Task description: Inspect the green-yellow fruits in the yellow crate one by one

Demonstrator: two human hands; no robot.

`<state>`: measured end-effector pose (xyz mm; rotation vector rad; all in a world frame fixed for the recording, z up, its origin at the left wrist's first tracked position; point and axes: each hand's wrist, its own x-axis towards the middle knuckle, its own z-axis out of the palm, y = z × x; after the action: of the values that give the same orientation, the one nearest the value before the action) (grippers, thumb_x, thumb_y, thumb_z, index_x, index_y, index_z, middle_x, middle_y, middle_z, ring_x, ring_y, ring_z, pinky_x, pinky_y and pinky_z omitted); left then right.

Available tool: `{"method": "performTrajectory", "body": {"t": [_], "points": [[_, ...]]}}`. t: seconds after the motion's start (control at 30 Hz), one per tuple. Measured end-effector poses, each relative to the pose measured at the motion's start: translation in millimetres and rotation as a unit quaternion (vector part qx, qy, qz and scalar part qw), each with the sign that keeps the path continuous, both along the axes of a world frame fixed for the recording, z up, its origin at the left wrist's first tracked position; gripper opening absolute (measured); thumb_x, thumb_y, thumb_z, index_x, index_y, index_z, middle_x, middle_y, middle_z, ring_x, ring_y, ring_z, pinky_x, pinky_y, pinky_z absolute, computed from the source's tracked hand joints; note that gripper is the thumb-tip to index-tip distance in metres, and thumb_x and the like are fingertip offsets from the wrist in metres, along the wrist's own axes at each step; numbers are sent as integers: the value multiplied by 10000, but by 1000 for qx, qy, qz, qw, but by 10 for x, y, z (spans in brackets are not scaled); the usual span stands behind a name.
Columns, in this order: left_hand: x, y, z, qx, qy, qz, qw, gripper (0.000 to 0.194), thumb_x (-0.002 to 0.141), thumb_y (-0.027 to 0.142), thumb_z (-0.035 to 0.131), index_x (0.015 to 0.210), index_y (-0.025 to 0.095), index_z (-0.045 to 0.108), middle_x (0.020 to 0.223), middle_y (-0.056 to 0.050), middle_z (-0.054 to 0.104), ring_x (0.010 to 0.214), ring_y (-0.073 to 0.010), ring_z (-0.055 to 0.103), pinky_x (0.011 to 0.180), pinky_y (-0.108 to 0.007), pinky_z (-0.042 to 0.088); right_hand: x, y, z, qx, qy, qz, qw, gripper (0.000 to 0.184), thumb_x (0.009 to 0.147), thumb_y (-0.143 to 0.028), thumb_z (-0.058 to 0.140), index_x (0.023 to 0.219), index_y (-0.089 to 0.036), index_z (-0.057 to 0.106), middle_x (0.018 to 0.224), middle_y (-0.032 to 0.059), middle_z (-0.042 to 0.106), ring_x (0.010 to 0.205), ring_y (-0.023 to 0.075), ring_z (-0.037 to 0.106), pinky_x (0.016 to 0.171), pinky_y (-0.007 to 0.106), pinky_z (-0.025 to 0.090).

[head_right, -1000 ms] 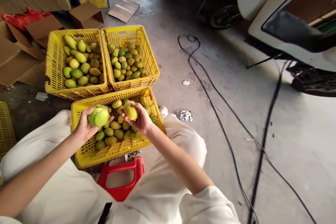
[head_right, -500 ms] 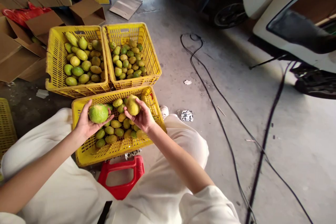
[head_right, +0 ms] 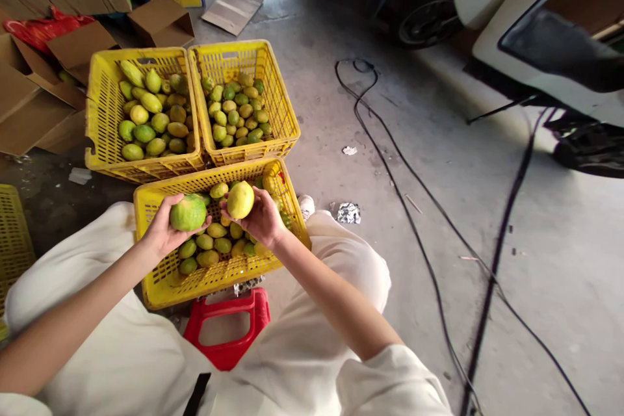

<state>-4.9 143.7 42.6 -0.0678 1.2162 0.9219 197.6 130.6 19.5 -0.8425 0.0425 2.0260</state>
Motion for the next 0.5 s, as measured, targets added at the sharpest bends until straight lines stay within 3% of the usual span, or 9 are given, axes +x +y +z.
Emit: {"method": "performTrajectory", "body": {"t": [0.2, 0.5], "points": [[9, 33, -20, -14, -10, -49, 999, 276, 942, 295, 549, 1060, 110, 717, 859, -129, 756, 778, -241, 759, 736, -356, 676, -6, -23, 48, -24, -13, -8, 1000, 222, 896, -358, 712, 1042, -217, 621, 824, -3, 757, 695, 158, 731, 616, 259, 662], [1, 35, -16, -35, -28, -43, 998, 377, 1005, 382, 477, 1176, 127, 696, 861, -175, 772, 797, -293, 779, 664, -385, 677, -12, -26, 45, 30, -7, 13, 999, 234, 857, -385, 742, 903, -210, 592, 757, 17, 706, 604, 147, 659, 543, 240, 601]]}}
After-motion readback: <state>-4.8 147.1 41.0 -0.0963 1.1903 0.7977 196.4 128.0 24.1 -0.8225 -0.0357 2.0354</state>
